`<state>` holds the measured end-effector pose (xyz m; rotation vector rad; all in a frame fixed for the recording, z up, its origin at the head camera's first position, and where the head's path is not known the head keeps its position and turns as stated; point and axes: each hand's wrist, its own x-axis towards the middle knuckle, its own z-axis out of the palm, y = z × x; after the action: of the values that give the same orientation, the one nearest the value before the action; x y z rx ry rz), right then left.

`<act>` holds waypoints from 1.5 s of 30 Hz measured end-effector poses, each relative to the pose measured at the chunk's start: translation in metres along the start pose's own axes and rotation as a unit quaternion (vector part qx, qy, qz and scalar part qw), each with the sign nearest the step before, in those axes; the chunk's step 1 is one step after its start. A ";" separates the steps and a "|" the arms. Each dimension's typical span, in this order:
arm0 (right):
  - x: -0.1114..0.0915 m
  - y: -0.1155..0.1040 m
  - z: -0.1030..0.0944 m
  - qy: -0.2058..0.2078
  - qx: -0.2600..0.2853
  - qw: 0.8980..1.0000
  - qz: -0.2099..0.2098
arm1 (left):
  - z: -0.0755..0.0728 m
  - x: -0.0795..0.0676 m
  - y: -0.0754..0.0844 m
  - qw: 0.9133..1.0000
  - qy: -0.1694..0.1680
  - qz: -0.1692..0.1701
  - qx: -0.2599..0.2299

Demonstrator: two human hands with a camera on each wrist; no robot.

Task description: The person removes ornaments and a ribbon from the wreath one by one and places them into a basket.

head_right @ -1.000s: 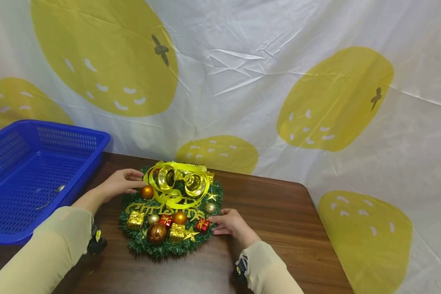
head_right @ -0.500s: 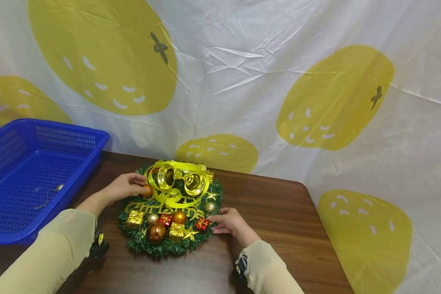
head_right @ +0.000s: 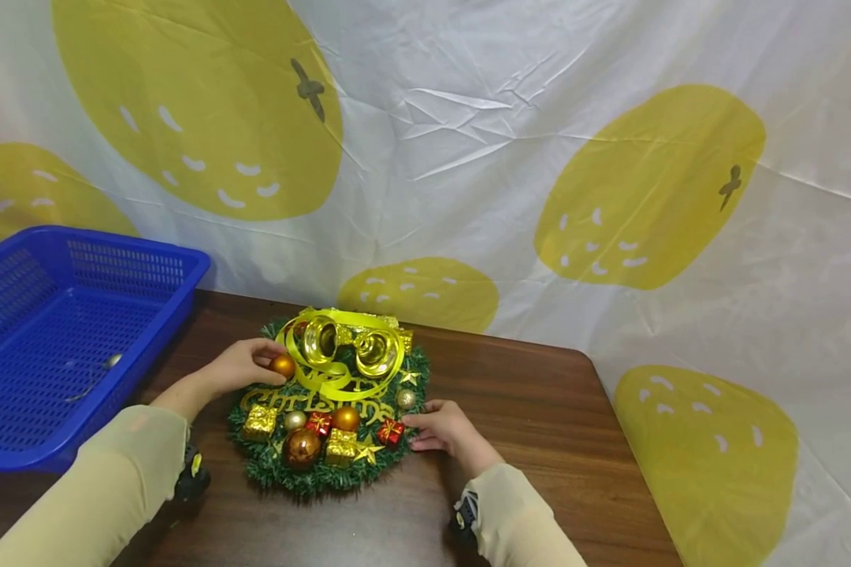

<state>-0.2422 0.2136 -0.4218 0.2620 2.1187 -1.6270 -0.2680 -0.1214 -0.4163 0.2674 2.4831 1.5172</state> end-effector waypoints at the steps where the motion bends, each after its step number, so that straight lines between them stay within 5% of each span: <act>1: 0.000 0.000 0.000 0.000 0.001 1.000 -0.001 | 0.000 0.000 0.000 1.000 0.000 0.003 0.003; 45: 0.002 0.002 0.000 -0.001 0.007 1.000 -0.004 | -0.022 -0.010 0.017 0.999 0.018 0.029 -0.018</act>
<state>-0.2428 0.2137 -0.4240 0.2568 2.1104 -1.6471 -0.2639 -0.1348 -0.3906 0.3115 2.4942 1.6016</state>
